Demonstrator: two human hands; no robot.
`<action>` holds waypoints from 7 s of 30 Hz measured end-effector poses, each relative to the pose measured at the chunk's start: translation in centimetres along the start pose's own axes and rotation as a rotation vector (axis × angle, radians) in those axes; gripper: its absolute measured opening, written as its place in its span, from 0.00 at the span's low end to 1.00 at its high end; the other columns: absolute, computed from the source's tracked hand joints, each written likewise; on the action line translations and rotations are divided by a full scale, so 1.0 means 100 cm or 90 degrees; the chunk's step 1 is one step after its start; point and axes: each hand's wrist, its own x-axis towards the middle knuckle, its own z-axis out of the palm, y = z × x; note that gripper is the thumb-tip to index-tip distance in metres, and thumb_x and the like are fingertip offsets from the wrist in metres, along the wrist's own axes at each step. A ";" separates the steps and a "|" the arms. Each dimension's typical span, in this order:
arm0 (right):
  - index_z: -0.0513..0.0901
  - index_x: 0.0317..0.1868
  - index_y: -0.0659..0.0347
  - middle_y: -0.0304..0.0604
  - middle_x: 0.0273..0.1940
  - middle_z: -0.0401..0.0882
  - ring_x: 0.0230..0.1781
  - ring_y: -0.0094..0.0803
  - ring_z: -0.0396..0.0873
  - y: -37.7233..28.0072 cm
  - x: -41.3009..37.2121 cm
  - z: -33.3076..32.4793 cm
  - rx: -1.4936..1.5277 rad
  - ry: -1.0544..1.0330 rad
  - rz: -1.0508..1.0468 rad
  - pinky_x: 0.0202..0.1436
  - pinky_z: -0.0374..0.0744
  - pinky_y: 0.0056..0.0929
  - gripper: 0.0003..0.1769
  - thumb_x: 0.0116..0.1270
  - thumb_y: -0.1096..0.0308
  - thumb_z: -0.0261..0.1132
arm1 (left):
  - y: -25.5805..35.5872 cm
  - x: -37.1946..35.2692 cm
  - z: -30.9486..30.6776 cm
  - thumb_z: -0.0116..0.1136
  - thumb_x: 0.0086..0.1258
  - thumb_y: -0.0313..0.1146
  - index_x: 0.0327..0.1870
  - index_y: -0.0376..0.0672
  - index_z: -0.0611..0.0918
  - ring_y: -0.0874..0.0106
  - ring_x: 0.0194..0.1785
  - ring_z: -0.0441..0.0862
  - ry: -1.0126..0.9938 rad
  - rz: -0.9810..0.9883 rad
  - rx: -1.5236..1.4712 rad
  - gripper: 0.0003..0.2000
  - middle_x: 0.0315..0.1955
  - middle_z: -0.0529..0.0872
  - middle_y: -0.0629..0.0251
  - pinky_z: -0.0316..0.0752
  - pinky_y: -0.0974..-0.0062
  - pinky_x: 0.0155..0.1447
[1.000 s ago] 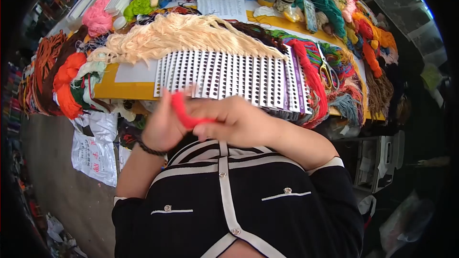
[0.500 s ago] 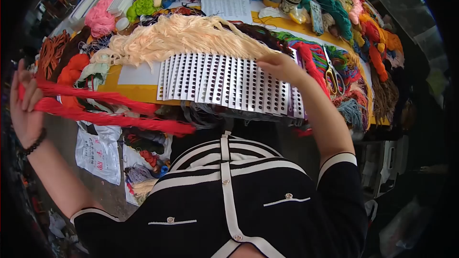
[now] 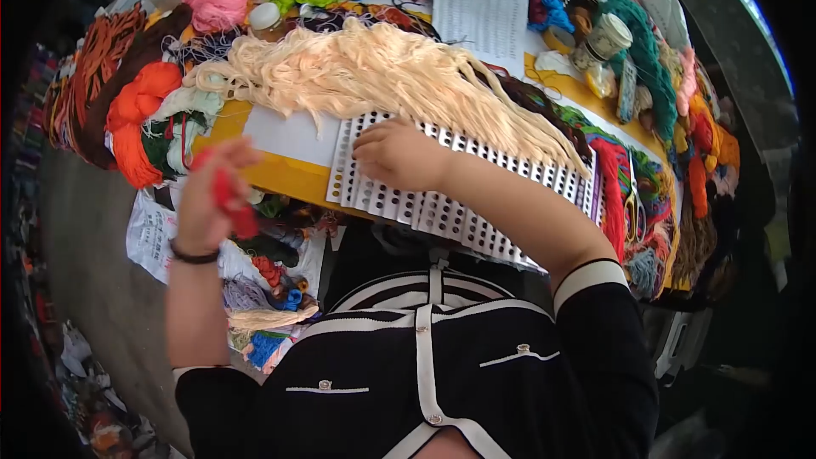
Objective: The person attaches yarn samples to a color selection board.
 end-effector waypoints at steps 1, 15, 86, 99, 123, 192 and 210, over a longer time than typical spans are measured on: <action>0.81 0.45 0.61 0.46 0.51 0.78 0.57 0.41 0.71 0.003 0.012 0.005 -0.001 -0.005 -0.005 0.62 0.65 0.40 0.14 0.63 0.62 0.59 | -0.025 0.012 0.005 0.44 0.72 0.38 0.57 0.36 0.72 0.87 0.26 0.73 -0.009 -0.007 0.046 0.18 0.43 0.83 0.60 0.63 0.92 0.25; 0.72 0.60 0.57 0.43 0.63 0.68 0.65 0.40 0.63 0.104 0.076 -0.002 -0.176 -0.002 0.076 0.68 0.57 0.43 0.23 0.65 0.60 0.55 | -0.132 0.046 0.071 0.59 0.58 0.31 0.55 0.45 0.78 0.57 0.52 0.78 -0.115 0.312 0.831 0.20 0.60 0.71 0.50 0.76 0.66 0.51; 0.79 0.40 0.66 0.42 0.42 0.81 0.45 0.23 0.76 -0.091 0.029 0.003 0.883 0.184 0.376 0.50 0.74 0.23 0.06 0.68 0.73 0.58 | -0.072 -0.012 0.029 0.42 0.64 0.24 0.60 0.26 0.68 0.62 0.50 0.80 -0.131 0.059 -0.128 0.22 0.49 0.80 0.52 0.73 0.64 0.58; 0.83 0.44 0.63 0.39 0.35 0.81 0.33 0.24 0.78 0.036 -0.167 -0.296 -0.227 0.706 0.611 0.41 0.75 0.20 0.14 0.67 0.63 0.58 | -0.130 -0.046 -0.233 0.42 0.66 0.25 0.59 0.39 0.72 0.86 0.16 0.58 0.568 0.039 -0.377 0.19 0.45 0.83 0.62 0.53 0.91 0.16; 0.84 0.27 0.63 0.44 0.21 0.82 0.23 0.33 0.81 0.031 0.069 0.013 0.292 -0.001 0.590 0.35 0.78 0.30 0.16 0.61 0.63 0.54 | -0.103 0.140 0.049 0.56 0.55 0.21 0.38 0.34 0.75 0.78 0.29 0.78 0.024 0.004 0.298 0.10 0.25 0.81 0.68 0.73 0.80 0.33; 0.80 0.41 0.69 0.41 0.34 0.81 0.36 0.23 0.78 -0.081 0.046 -0.006 0.920 0.133 0.350 0.46 0.75 0.22 0.09 0.69 0.71 0.57 | -0.046 0.013 0.043 0.46 0.67 0.23 0.65 0.31 0.63 0.77 0.28 0.81 -0.167 -0.056 -0.124 0.24 0.51 0.78 0.57 0.76 0.84 0.29; 0.83 0.41 0.70 0.41 0.38 0.83 0.35 0.22 0.78 -0.079 0.040 -0.015 0.969 0.168 0.389 0.42 0.76 0.20 0.08 0.64 0.74 0.62 | -0.051 0.010 0.073 0.44 0.75 0.33 0.50 0.32 0.78 0.81 0.22 0.76 0.042 0.098 0.026 0.14 0.32 0.83 0.64 0.71 0.87 0.27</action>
